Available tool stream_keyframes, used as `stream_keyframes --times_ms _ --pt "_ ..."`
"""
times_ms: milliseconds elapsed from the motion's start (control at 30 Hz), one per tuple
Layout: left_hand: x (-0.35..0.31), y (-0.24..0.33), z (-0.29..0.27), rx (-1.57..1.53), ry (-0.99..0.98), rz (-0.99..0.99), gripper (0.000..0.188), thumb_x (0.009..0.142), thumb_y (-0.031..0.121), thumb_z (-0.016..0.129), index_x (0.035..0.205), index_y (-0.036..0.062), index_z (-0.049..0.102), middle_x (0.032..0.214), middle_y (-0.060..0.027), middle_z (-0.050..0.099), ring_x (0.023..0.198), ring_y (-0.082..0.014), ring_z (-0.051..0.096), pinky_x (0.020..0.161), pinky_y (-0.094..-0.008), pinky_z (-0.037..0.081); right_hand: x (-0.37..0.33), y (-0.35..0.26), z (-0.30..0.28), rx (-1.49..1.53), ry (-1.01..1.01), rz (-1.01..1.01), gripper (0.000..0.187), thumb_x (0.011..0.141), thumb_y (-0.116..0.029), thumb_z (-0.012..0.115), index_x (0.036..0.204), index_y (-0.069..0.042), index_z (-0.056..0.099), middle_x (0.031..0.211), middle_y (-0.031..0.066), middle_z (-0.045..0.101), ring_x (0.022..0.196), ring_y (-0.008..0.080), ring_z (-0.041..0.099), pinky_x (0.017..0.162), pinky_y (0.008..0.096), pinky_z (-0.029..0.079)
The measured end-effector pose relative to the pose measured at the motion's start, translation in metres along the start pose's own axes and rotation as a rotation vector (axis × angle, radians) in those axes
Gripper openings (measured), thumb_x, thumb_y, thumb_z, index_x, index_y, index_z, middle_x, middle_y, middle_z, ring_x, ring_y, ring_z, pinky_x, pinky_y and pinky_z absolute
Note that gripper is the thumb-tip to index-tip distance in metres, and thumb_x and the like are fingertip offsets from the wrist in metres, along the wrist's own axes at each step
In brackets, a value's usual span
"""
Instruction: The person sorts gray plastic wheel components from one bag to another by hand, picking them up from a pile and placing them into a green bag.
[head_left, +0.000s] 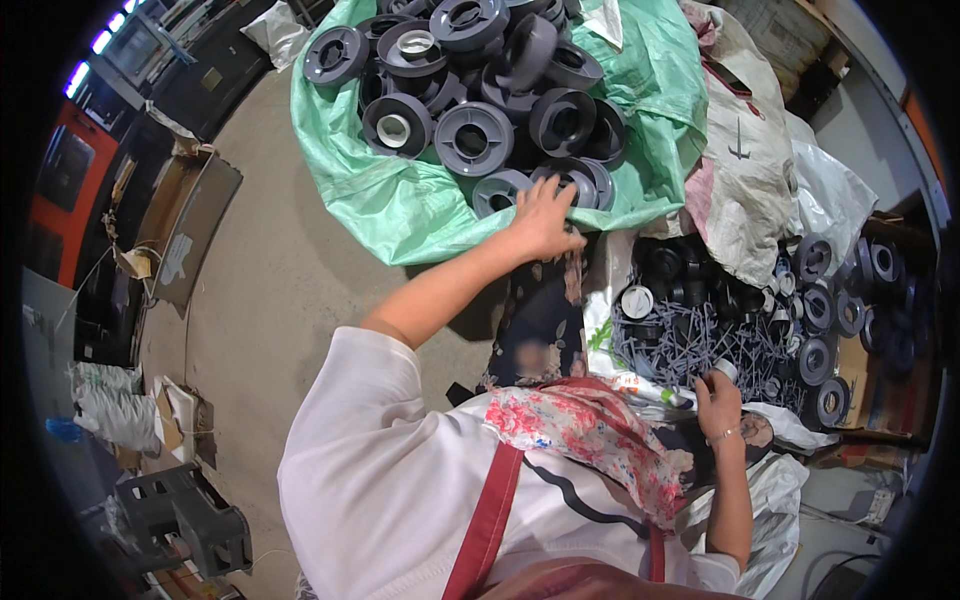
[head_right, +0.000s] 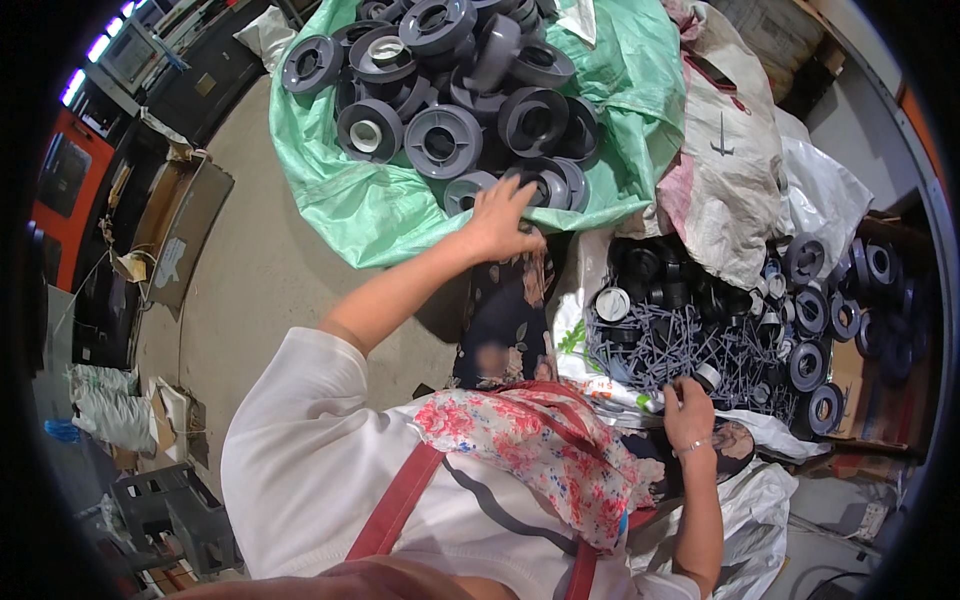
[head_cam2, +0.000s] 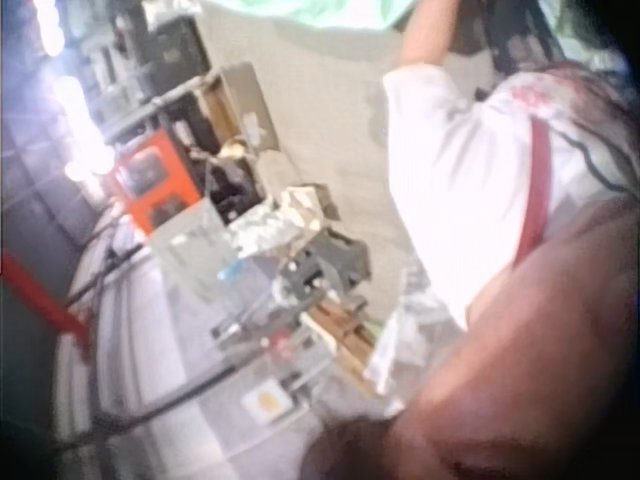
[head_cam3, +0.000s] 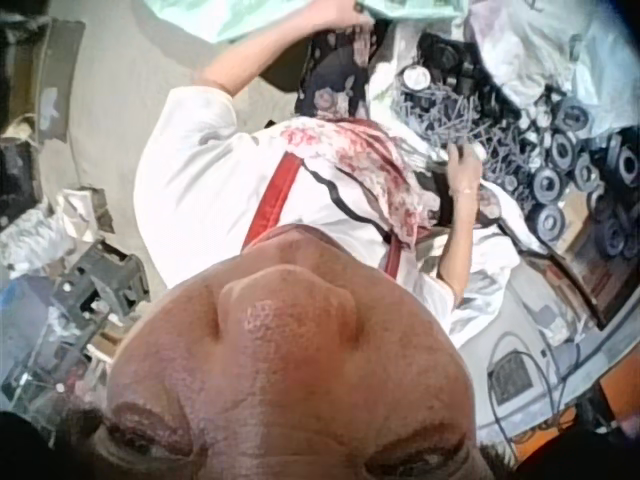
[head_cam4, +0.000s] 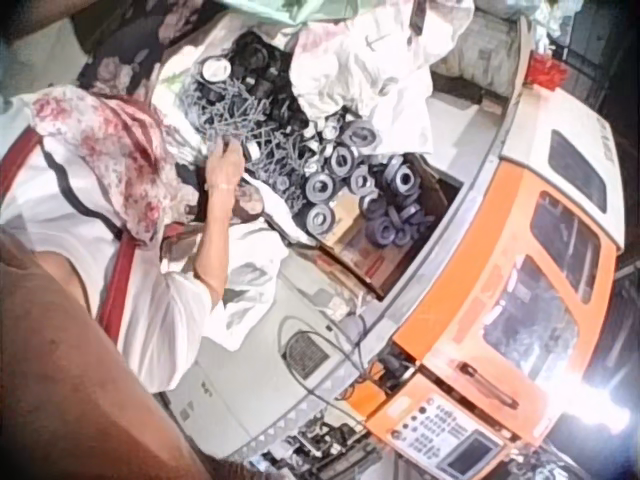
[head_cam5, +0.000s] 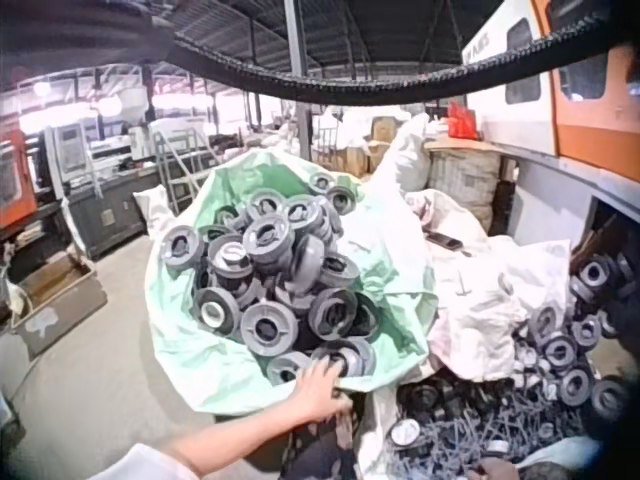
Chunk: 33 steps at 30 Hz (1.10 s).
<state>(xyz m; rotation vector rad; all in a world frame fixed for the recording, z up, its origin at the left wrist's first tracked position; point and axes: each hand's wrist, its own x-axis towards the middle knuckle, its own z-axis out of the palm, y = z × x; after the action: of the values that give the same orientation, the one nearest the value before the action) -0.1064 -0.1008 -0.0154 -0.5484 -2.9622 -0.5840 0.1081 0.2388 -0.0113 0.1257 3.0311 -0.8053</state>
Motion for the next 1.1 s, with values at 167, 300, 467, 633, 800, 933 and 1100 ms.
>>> stream_keyframes --times_ms 167,300,467,633,800,933,1100 --pt "0.011 -0.004 -0.005 -0.084 -0.06 -0.095 0.045 0.074 0.041 0.059 0.094 0.0013 0.063 0.087 -0.0213 0.062 0.087 -0.0376 0.057 0.077 -0.0439 0.044 -0.029 0.049 -0.028 -0.456 -0.103 -0.094 0.014 0.076 -0.015 0.06 0.08 -0.003 0.053 0.083 0.0149 0.055 0.081 0.033 0.054 0.068 0.0423 0.044" --pt "0.014 0.018 -0.012 -0.151 0.209 -0.112 0.03 0.08 0.03 0.055 0.072 0.0015 0.058 0.075 -0.0189 0.059 0.077 -0.0377 0.056 0.066 -0.0468 0.043 -0.032 0.09 -0.05 -0.441 -0.167 -0.294 0.018 0.075 -0.017 0.059 0.078 -0.001 0.052 0.081 0.0186 0.052 0.08 0.0363 0.049 0.072 0.0432 0.041" --pt "0.008 0.067 -0.014 -0.178 0.313 0.274 0.022 0.08 0.02 0.058 0.07 0.0038 0.047 0.067 -0.0157 0.05 0.064 -0.0368 0.051 0.056 -0.0439 0.04 -0.034 0.103 -0.046 -0.4 -0.171 -0.381 0.018 0.068 -0.017 0.059 0.072 -0.002 0.049 0.074 0.0175 0.048 0.072 0.0354 0.046 0.066 0.0446 0.036" --pt "-0.008 0.049 0.018 -0.124 0.133 0.308 0.024 0.072 0.02 0.065 0.067 0.0038 0.048 0.065 -0.0123 0.049 0.06 -0.0318 0.051 0.052 -0.0407 0.039 -0.035 0.115 -0.053 -0.297 -0.315 -0.297 0.025 0.064 -0.02 0.064 0.08 -0.002 0.054 0.077 0.0153 0.051 0.073 0.0334 0.049 0.065 0.0438 0.039" --pt "0.008 0.042 0.015 -0.153 -0.118 0.35 0.028 0.061 0.028 0.074 0.076 0.0103 0.058 0.063 -0.0061 0.049 0.057 -0.0251 0.052 0.049 -0.034 0.04 -0.012 0.125 -0.061 -0.125 -0.346 -0.322 0.027 0.064 -0.021 0.065 0.084 -0.004 0.056 0.083 0.0127 0.055 0.078 0.0309 0.052 0.068 0.0419 0.041" --pt "0.036 0.047 0.014 -0.108 -0.277 0.321 0.027 0.058 0.024 0.071 0.071 0.0085 0.053 0.064 -0.0077 0.05 0.057 -0.0266 0.053 0.051 -0.0374 0.043 -0.002 0.128 -0.061 -0.022 -0.38 -0.32 0.028 0.065 -0.022 0.066 0.087 -0.006 0.058 0.087 0.0106 0.058 0.082 0.0289 0.055 0.071 0.0404 0.043" --pt "0.052 0.048 0.011 -0.082 -0.479 0.255 0.034 0.056 0.028 0.071 0.076 0.0066 0.054 0.069 -0.0098 0.055 0.066 -0.0298 0.057 0.057 -0.0398 0.045 0.017 0.115 -0.092 0.194 -0.496 -0.269 0.032 0.06 -0.021 0.067 0.086 -0.006 0.058 0.085 0.013 0.058 0.079 0.0315 0.055 0.067 0.0417 0.043"
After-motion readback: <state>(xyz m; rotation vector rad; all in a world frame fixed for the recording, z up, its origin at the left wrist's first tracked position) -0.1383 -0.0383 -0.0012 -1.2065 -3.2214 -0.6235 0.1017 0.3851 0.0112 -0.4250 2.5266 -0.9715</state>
